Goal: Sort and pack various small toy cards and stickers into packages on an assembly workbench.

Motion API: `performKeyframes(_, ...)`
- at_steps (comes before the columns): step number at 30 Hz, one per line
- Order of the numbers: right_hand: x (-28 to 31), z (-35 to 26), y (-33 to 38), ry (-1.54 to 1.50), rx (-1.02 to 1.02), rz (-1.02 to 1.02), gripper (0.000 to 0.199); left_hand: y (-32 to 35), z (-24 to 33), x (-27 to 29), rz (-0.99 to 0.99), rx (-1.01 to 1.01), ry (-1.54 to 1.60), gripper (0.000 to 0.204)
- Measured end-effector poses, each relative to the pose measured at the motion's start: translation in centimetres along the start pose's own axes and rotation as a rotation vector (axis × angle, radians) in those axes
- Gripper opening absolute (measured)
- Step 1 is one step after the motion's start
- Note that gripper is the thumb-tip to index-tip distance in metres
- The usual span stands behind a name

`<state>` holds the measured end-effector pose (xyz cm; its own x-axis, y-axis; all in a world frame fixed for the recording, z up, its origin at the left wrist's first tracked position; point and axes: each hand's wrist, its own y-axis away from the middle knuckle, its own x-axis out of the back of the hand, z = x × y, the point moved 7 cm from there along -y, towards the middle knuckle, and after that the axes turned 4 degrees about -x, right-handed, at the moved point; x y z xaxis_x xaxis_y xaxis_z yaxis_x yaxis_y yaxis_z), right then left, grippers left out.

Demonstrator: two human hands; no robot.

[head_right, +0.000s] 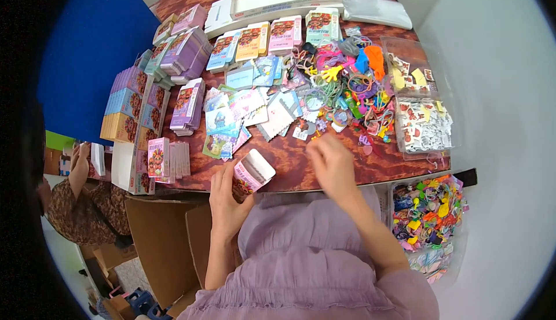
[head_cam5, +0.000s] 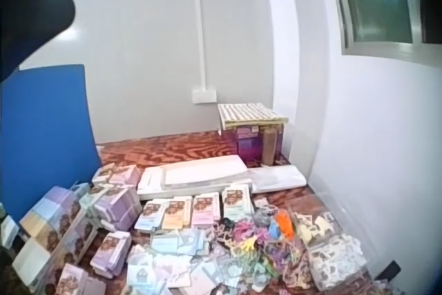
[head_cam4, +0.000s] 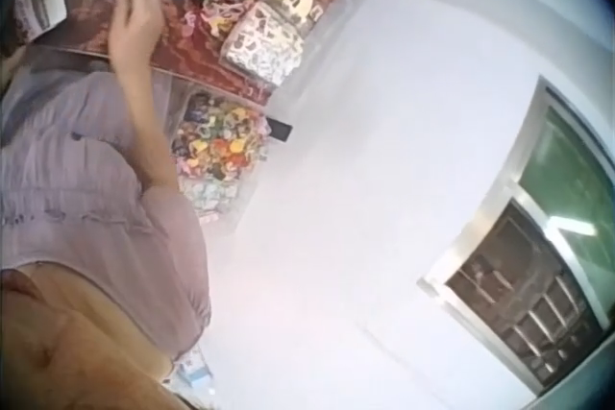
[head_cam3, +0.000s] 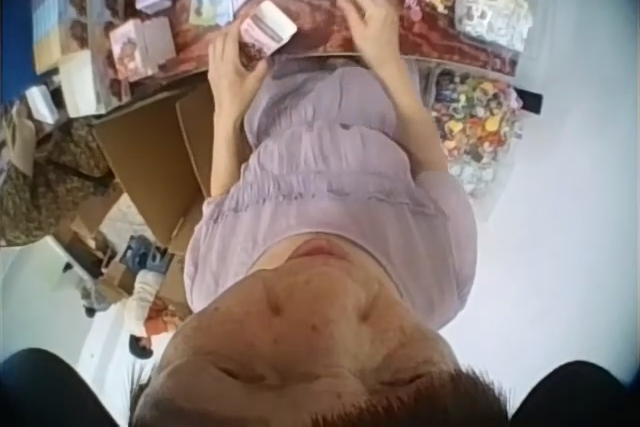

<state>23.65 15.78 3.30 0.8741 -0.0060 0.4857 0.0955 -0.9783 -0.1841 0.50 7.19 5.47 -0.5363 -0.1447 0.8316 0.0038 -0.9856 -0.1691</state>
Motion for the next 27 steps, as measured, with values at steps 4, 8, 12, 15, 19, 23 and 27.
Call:
performKeyframes(4,2.6,1.9,-6.4,0.167,0.029,0.221,0.006,0.1,0.0,-0.2,0.029,0.004,0.046,0.079)
performKeyframes(8,1.3,1.9,-9.5,0.574,0.179,0.331,0.009,-0.3,0.0,-0.7,0.001,0.042,0.140,0.078)
performKeyframes(12,2.5,3.5,-10.7,0.180,0.034,0.058,0.007,-0.2,-1.1,-0.2,0.013,0.073,0.214,0.078)
performKeyframes(15,5.4,1.1,-10.0,-0.375,-0.054,-0.047,0.010,-0.1,-1.6,-0.1,0.016,0.104,0.288,0.078)
performKeyframes(19,4.5,1.5,-7.7,-1.007,-0.357,-0.183,0.010,-0.3,-2.0,-0.5,0.034,0.067,0.290,0.081)
performKeyframes(23,2.2,6.0,-5.4,-0.962,-0.534,-0.282,0.007,-1.1,-1.4,-0.5,0.011,0.047,0.303,0.083)
performKeyframes(27,0.5,8.5,-4.6,-0.546,-0.644,-0.276,0.012,-0.9,-1.6,-0.6,-0.031,0.068,0.320,0.083)
